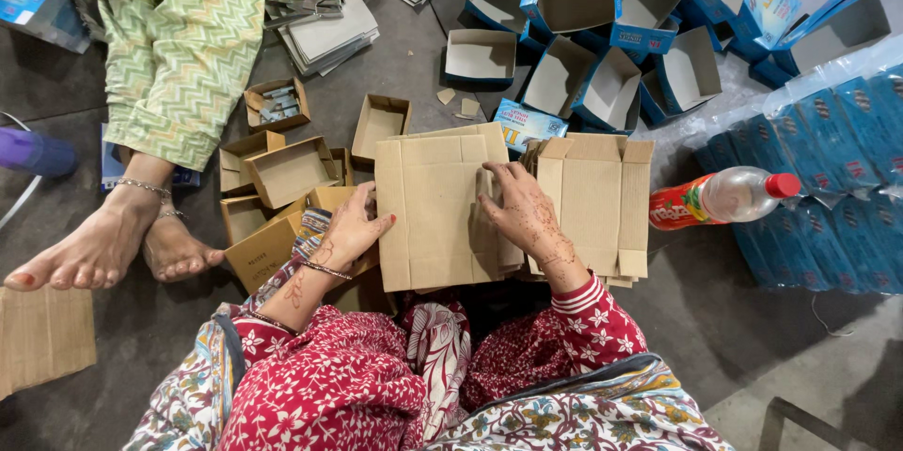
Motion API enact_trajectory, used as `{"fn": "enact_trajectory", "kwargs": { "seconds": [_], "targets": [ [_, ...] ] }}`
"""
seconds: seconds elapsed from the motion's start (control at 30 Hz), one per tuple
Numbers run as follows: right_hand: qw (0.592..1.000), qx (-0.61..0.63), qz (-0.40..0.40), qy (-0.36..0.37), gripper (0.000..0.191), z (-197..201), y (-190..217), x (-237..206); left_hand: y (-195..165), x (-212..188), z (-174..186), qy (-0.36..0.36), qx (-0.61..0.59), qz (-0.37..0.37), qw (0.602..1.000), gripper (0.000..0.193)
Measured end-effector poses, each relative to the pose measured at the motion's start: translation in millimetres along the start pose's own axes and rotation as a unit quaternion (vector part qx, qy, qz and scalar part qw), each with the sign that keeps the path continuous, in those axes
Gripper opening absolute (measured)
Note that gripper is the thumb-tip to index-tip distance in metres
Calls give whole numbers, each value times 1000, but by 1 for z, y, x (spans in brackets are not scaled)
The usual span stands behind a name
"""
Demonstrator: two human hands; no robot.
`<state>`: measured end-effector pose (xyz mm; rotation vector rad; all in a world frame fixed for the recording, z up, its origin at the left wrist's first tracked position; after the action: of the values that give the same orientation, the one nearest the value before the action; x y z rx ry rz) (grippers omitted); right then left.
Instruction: The person sits on the floor and folds flat cardboard pieces into small rectangular boxes by hand. They repeatedly pick up a flat piece, fold the sides and flaps, and place the finished box into a growing stack.
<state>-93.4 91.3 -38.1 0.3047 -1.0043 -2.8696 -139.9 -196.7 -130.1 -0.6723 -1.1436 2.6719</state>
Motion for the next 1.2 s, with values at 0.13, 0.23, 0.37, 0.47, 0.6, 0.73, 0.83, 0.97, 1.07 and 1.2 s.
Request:
{"fn": "enact_trajectory", "kwargs": {
  "seconds": [0.13, 0.23, 0.37, 0.47, 0.6, 0.73, 0.83, 0.97, 1.07, 1.2],
  "targets": [
    [1000, -20, -7, -14, 49, -3, -6, 2, 8, 2, -3, 11, 17, 0, 1000, 65],
    [999, -37, -4, -25, 50, -8, -13, 1, 11, 1, -7, 5, 7, -15, 1000, 66],
    [997, -58, 8, -45, 50, -7, -16, 3, 11, 3, -8, 2, -9, -5, 1000, 62],
    [998, -29, 31, -52, 50, 0, -14, 5, 8, 9, -5, 3, -4, 9, 1000, 62],
    [995, 86, 20, -36, 51, 8, -18, 4, 10, 13, -4, 19, -11, 36, 999, 65],
    [992, 112, 31, -52, 52, 15, -20, 3, 18, 11, -7, 49, -17, 79, 996, 65],
    [991, 121, 21, -54, 50, 17, -22, 4, 14, 12, -6, 42, -50, 51, 997, 64],
    [991, 109, 39, -70, 50, 18, -16, 2, 8, 14, -3, 44, -7, 67, 997, 63],
    [995, 62, 46, -56, 52, 12, -7, 0, 3, 15, -1, 39, 5, 55, 998, 62],
    [991, 105, 82, -31, 48, -1, 8, -5, 2, 12, -1, 38, 20, 67, 997, 62]
  ]
}}
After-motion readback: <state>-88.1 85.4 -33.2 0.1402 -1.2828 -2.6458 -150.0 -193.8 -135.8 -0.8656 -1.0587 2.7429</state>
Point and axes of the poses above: each hand's wrist, its own x-axis towards the middle knuckle, its own z-axis out of the back of the hand, y = z × x, the point moved 5 cm from there along x, towards the middle knuckle, and after that the axes turned 9 degrees about y, right-handed, at the moved point
